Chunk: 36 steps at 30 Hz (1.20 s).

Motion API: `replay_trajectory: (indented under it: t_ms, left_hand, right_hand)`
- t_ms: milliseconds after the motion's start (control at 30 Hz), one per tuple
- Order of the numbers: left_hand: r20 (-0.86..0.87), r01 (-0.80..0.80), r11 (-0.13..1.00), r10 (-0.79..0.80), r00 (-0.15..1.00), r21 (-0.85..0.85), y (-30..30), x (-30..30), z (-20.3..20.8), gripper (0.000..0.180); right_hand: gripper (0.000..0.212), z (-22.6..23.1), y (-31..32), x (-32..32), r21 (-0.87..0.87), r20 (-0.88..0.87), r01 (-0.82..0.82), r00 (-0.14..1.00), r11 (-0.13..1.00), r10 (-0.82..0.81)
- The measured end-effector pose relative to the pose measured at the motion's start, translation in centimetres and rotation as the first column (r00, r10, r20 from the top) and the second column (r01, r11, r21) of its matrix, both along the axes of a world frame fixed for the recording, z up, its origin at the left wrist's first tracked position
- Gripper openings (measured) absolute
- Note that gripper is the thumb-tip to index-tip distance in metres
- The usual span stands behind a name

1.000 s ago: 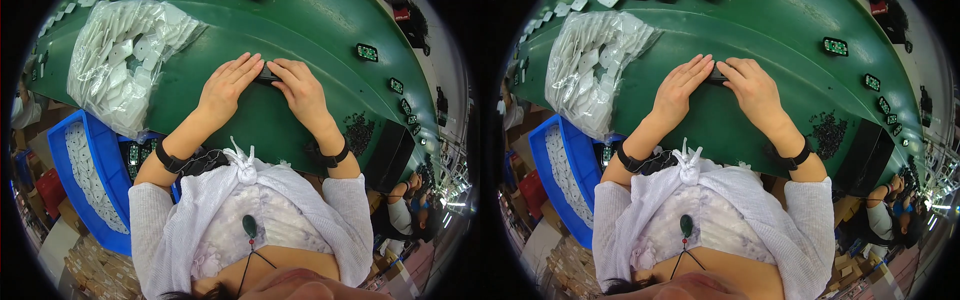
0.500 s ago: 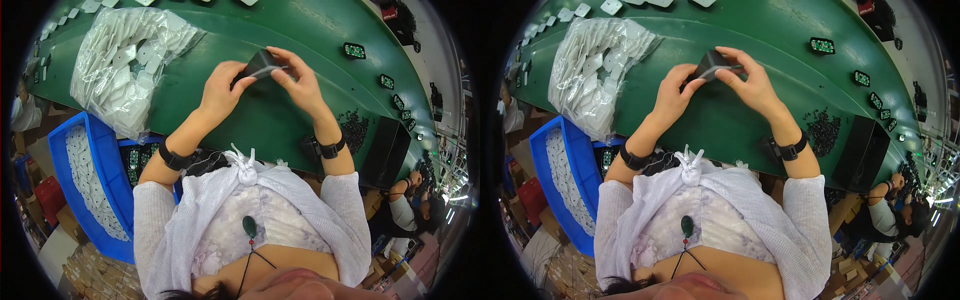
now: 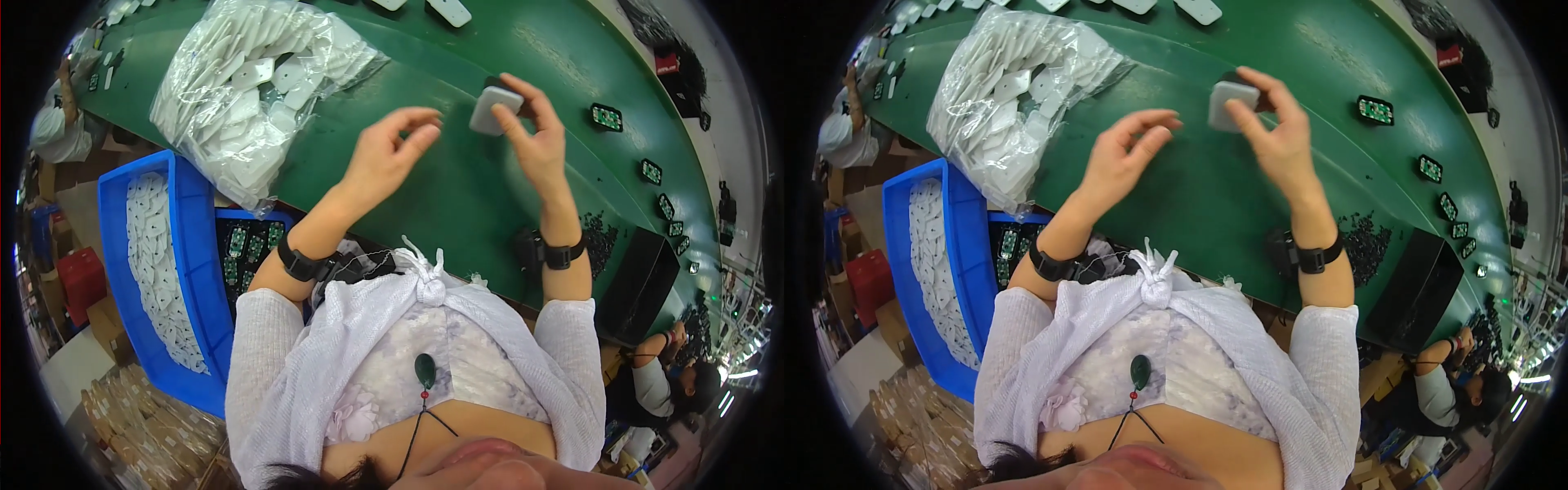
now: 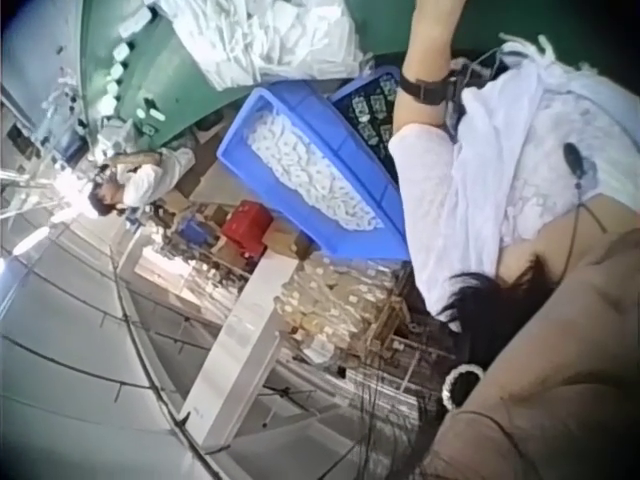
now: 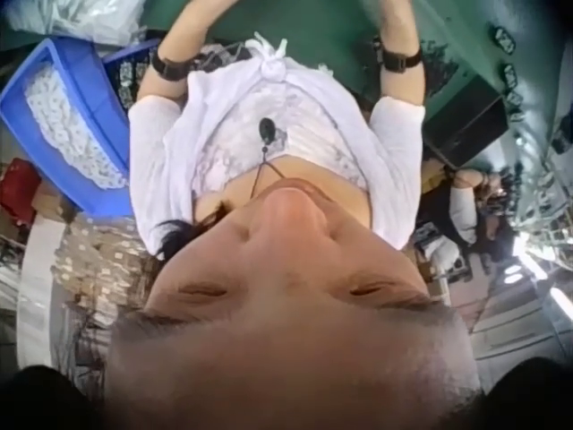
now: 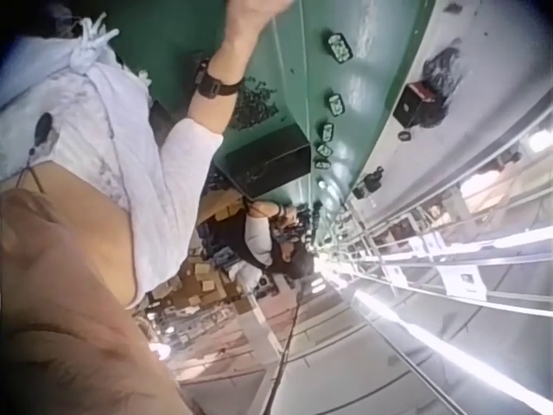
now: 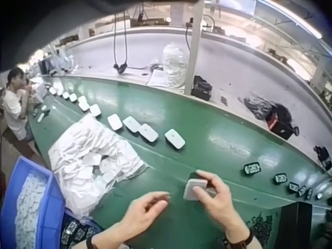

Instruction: Assembling small electronic components into plastic housings on a factory production line.

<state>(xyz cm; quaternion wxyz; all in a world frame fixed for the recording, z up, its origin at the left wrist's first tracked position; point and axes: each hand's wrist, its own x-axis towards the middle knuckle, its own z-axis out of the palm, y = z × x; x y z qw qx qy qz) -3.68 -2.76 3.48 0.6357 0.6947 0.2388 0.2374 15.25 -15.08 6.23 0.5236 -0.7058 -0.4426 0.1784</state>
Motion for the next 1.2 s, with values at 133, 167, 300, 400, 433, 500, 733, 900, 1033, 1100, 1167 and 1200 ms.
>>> replay_trajectory:
  t_ms: [133, 167, 300, 400, 433, 500, 733, 900, 1033, 1100, 1167, 1200]
  left_hand:
    - [0.067, -0.37, 0.762, 0.397, 0.915, 0.532, 5.3, -2.8, 0.2, 0.018]
    - [0.06, -0.414, 0.698, 0.472, 0.879, 0.585, 6.8, -3.7, 0.2, 0.017]
    - [-0.054, -0.204, 0.373, 0.578, 0.815, 0.905, 11.5, -7.1, -0.7, 0.03]
    - [-0.261, 0.128, 0.255, 0.602, 0.754, 0.958, 12.0, -7.3, -0.8, 0.044]
    - [-0.276, 0.194, 0.198, 0.608, 0.744, 0.961, 12.0, -7.2, -0.8, 0.047]
    - [-0.284, 0.253, 0.138, 0.595, 0.752, 0.958, 12.4, -6.6, -1.1, 0.05]
    - [-0.323, 0.313, 0.132, 0.633, 0.704, 0.941, 13.9, -6.9, -1.1, 0.046]
    - [-0.247, 0.217, 0.125, 0.619, 0.746, 0.968, 13.6, -6.9, -2.0, 0.034]
    - [-0.105, 0.033, 0.137, 0.556, 0.825, 0.99, 12.7, -7.2, -1.5, 0.023]
    - [-0.056, -0.077, 0.221, 0.538, 0.841, 0.972, 12.3, -7.6, -0.9, 0.022]
    - [0.072, -0.277, 0.298, 0.551, 0.831, 0.914, 11.4, -8.3, -0.7, 0.021]
    - [0.08, -0.277, 0.297, 0.536, 0.84, 0.914, 10.8, -8.4, -0.3, 0.021]
  right_hand:
    - [0.041, -1.3, 0.7, 5.9, -0.05, 0.154, 0.181, 0.973, 0.982, -0.172]
    - [0.04, -1.6, 0.8, 7.6, -0.059, 0.193, 0.203, 0.963, 0.977, -0.188]
    - [0.037, -2.5, 1.4, 13.4, -0.201, 0.282, 0.24, 0.943, 0.95, -0.178]
    - [0.039, -2.8, 2.0, 16.0, -0.261, 0.137, 0.144, 0.984, 0.955, -0.111]
    - [0.042, -2.4, 2.2, 16.4, -0.322, 0.076, 0.119, 0.992, 0.939, -0.1]
    - [0.044, -2.3, 2.3, 17.4, -0.383, 0.025, 0.118, 0.993, 0.916, -0.117]
    - [0.042, -2.0, 3.1, 18.2, -0.419, -0.12, -0.047, 0.993, 0.907, -0.004]
    - [0.045, -2.8, 4.7, 18.0, -0.395, -0.063, -0.082, 0.996, 0.915, 0.062]
    - [0.044, -2.7, 7.3, 16.9, -0.401, -0.106, -0.218, 0.976, 0.89, 0.191]
    - [0.042, -2.9, 8.6, 16.5, -0.396, -0.128, -0.272, 0.962, 0.877, 0.241]
    - [0.042, -2.6, 9.8, 15.6, -0.409, -0.093, -0.276, 0.961, 0.87, 0.262]
    - [0.042, -2.7, 10.1, 15.4, -0.413, -0.081, -0.272, 0.962, 0.869, 0.262]
